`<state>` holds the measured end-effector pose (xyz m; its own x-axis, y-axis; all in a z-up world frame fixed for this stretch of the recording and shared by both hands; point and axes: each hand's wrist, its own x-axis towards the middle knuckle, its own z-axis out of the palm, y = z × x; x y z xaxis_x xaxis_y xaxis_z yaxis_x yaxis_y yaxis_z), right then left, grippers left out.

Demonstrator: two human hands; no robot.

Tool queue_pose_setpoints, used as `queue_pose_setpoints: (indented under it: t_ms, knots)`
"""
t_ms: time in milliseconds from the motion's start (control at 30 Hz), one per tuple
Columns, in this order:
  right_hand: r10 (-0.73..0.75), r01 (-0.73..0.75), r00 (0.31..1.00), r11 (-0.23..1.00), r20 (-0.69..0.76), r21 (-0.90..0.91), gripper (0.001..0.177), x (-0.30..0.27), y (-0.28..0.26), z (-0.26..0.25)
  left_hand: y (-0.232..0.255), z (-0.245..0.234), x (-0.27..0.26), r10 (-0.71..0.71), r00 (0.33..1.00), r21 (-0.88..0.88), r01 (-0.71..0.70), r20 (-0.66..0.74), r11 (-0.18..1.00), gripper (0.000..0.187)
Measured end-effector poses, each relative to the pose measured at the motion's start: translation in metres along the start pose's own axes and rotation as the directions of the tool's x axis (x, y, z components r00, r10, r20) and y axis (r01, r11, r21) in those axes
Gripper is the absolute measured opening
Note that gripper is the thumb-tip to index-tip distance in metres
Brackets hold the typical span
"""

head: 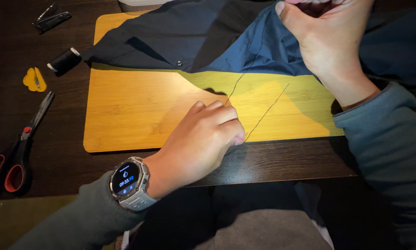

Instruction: The person sews a button onto the cuff of a dark shirt using a needle and thread. They repeatedly pass the needle through the button holes and fabric, pull the thread tight, and adjust the cuff to secure the button.

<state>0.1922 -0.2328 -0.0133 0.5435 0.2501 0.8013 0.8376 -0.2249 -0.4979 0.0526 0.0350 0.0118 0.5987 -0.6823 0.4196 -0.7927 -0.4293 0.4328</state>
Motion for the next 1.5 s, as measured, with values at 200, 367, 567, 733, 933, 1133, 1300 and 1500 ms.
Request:
queue_pose_setpoints:
  t_ms: [200, 367, 567, 733, 933, 1133, 1300, 1500]
  knots:
    - [0.026, -0.026, 1.0, 0.999, 0.003, -0.042, 0.015, 0.0, -0.006, 0.0, 0.04, -0.011, -0.04, 0.052, 0.989, -0.198, -0.024, 0.138, 0.98, 0.01]
    - [0.065, -0.064, 0.998, 0.996, -0.014, 0.064, 0.014, 0.004, -0.007, 0.004, 0.061, 0.009, -0.068, 0.064, 0.901, -0.443, 0.149, 0.43, 0.884, 0.013]
    - [0.01, -0.01, 1.0, 1.0, -0.006, -0.027, 0.012, 0.002, -0.008, 0.003, 0.031, -0.011, -0.037, -0.089, 0.996, 0.11, 0.088, 0.002, 0.99, 0.015]
    - [0.033, -0.033, 0.999, 0.999, 0.006, -0.016, 0.015, 0.0, -0.004, 0.002, 0.011, -0.005, -0.013, -0.007, 1.0, 0.209, 0.003, 0.019, 0.978, 0.014]
    - [0.107, -0.106, 0.994, 0.993, -0.019, 0.044, 0.015, 0.0, -0.007, 0.005, 0.022, -0.011, -0.01, -0.021, 1.0, 0.262, 0.015, 0.02, 0.965, 0.012]
    - [0.052, -0.055, 0.998, 0.997, -0.045, -0.049, 0.011, 0.004, -0.009, 0.004, 0.048, -0.007, -0.027, 0.057, 0.981, -0.088, -0.041, 0.188, 0.995, 0.019]
    - [0.128, -0.123, 0.989, 0.989, -0.069, 0.077, 0.012, 0.006, -0.003, 0.005, 0.04, -0.001, 0.01, -0.037, 0.992, -0.01, 0.039, 0.122, 0.999, 0.016]
    - [0.153, -0.143, 0.986, 0.981, -0.068, 0.131, 0.011, 0.006, -0.001, 0.005, 0.006, 0.036, 0.075, -0.132, 0.968, 0.16, 0.168, -0.212, 0.973, 0.016]
